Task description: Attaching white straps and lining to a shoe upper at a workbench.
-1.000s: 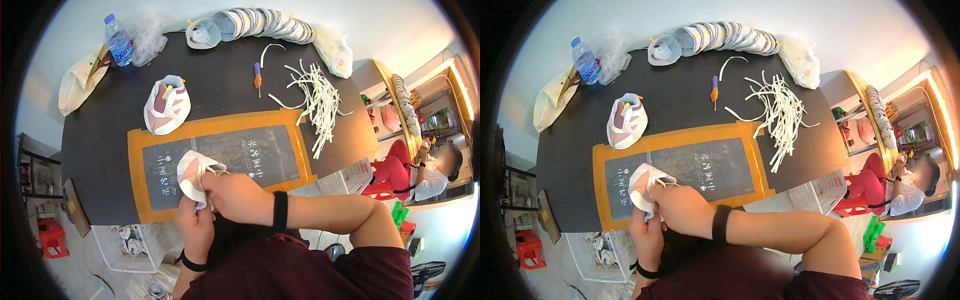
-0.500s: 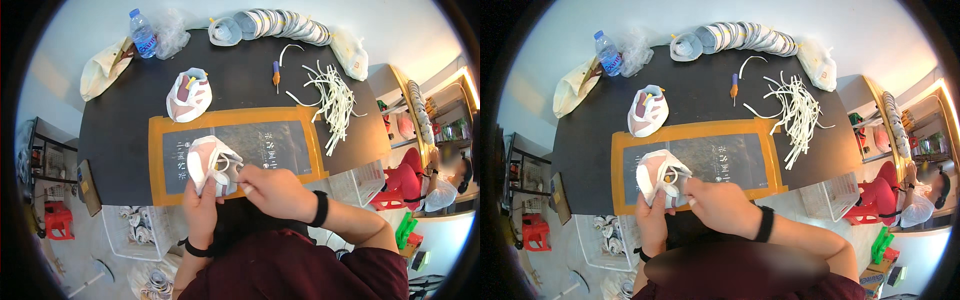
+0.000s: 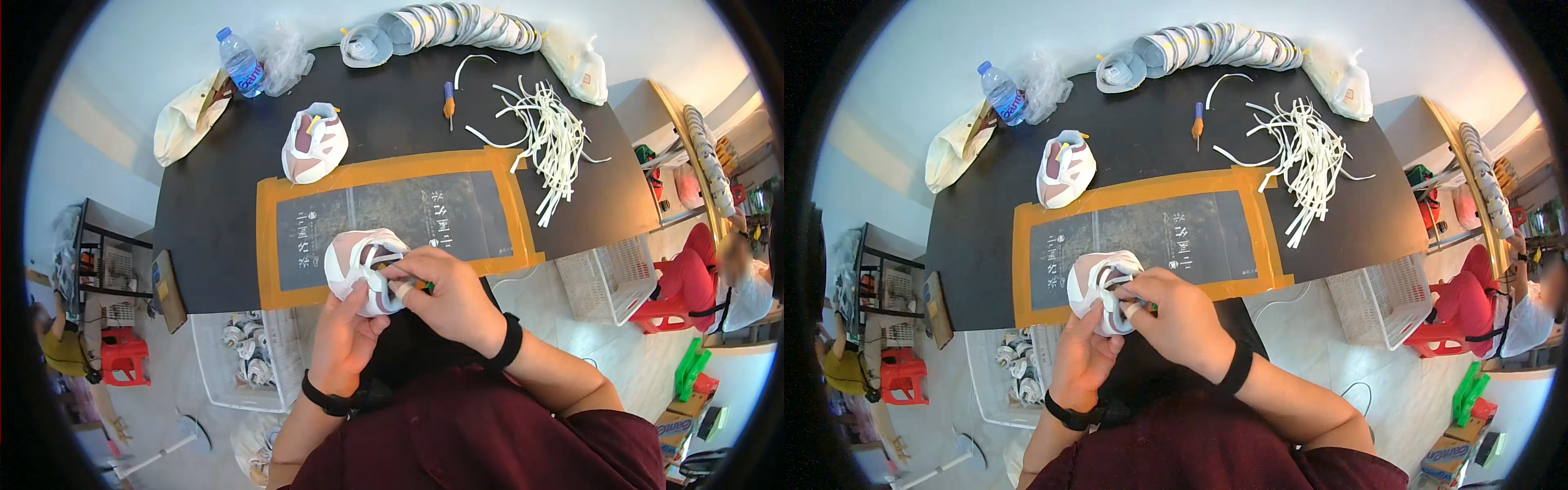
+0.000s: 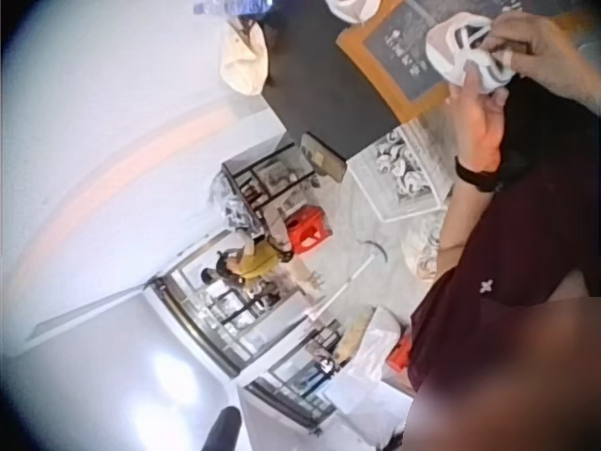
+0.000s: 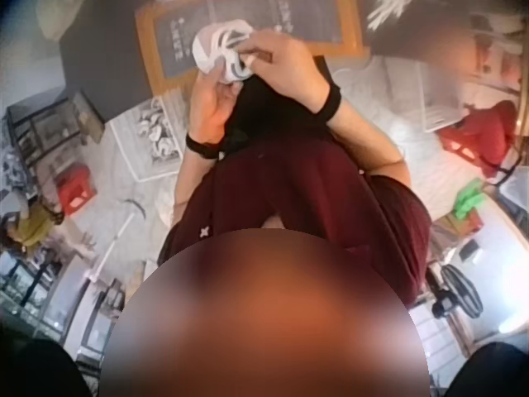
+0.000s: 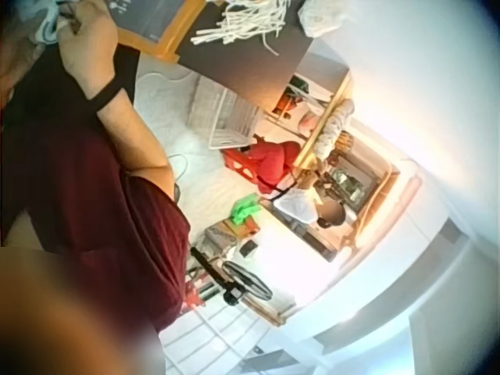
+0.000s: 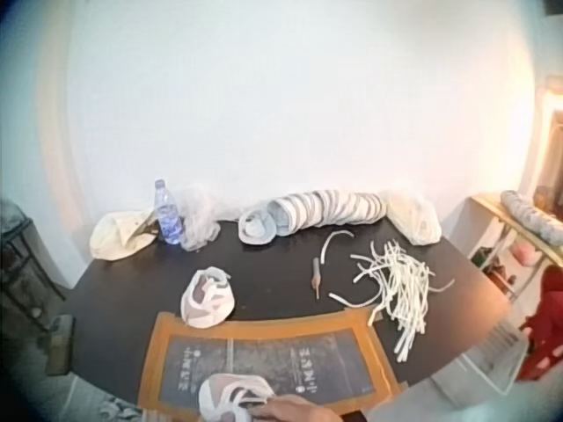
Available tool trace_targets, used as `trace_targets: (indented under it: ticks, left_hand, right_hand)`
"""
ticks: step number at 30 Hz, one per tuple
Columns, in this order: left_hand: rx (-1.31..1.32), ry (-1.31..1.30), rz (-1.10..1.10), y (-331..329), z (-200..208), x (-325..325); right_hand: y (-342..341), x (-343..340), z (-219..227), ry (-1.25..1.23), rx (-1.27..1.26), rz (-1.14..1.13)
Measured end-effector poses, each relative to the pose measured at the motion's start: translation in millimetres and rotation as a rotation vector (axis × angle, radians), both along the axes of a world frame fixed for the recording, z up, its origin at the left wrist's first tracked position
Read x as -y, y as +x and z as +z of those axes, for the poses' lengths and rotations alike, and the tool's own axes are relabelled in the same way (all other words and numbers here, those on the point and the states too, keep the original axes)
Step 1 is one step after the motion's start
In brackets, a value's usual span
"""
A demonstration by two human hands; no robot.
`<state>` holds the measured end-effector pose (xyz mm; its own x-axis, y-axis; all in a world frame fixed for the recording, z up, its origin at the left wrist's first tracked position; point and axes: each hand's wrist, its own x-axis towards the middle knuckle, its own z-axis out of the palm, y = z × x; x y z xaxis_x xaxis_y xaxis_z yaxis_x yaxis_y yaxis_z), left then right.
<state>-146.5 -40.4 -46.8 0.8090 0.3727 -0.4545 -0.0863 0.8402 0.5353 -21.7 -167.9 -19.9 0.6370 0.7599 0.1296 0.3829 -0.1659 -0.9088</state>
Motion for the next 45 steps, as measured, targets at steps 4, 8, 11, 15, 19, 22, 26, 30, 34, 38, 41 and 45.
trace_targets:
  ticks: [4, 8, 11, 15, 19, 22, 26, 30, 34, 38, 41, 45]
  left_hand:
    - [-0.056, 0.054, 0.004, 1, 3, 4]
    - [-0.090, 0.056, -0.024, 3, 3, 4]
    - [-0.097, 0.057, -0.025, 3, 1, 7]
    - [-0.076, 0.073, -0.085, 2, -3, 6]
    - [-0.081, 0.083, -0.158, 4, -3, 2]
    - [-0.082, 0.089, -0.202, 6, -4, 2]
    - [-0.091, 0.133, -0.197, 7, -5, 5]
    - [-0.077, 0.126, -0.144, 9, -3, 8]
    - [-0.049, 0.159, -0.091, 11, -3, 3]
    - [-0.093, 0.089, -0.026, 15, 4, 5]
    - [-0.128, 0.082, -0.022, 20, 8, 5]
    - [-0.164, 0.087, -0.015, 23, 5, 5]
  right_hand:
    - [-6, 2, 5, -0.087, 0.096, -0.048]
    - [-8, 4, 11, -0.178, 0.200, -0.100]
    - [-4, 2, 9, -0.221, 0.224, -0.082]
    - [1, 3, 5, -0.228, 0.155, -0.038]
    - [2, 4, 1, -0.196, 0.079, -0.033]
    - [4, 5, -11, -0.109, -0.038, -0.017]
    - [2, 5, -15, -0.113, -0.043, -0.041]
    - [3, 5, -7, -0.071, 0.044, -0.040]
    - [11, 8, -5, -0.069, 0.061, 0.023]
    - [20, 13, -4, -0.070, 0.081, 0.145]
    - [24, 13, -5, -0.070, 0.082, 0.193]
    - [28, 12, -4, -0.076, 0.064, 0.241]
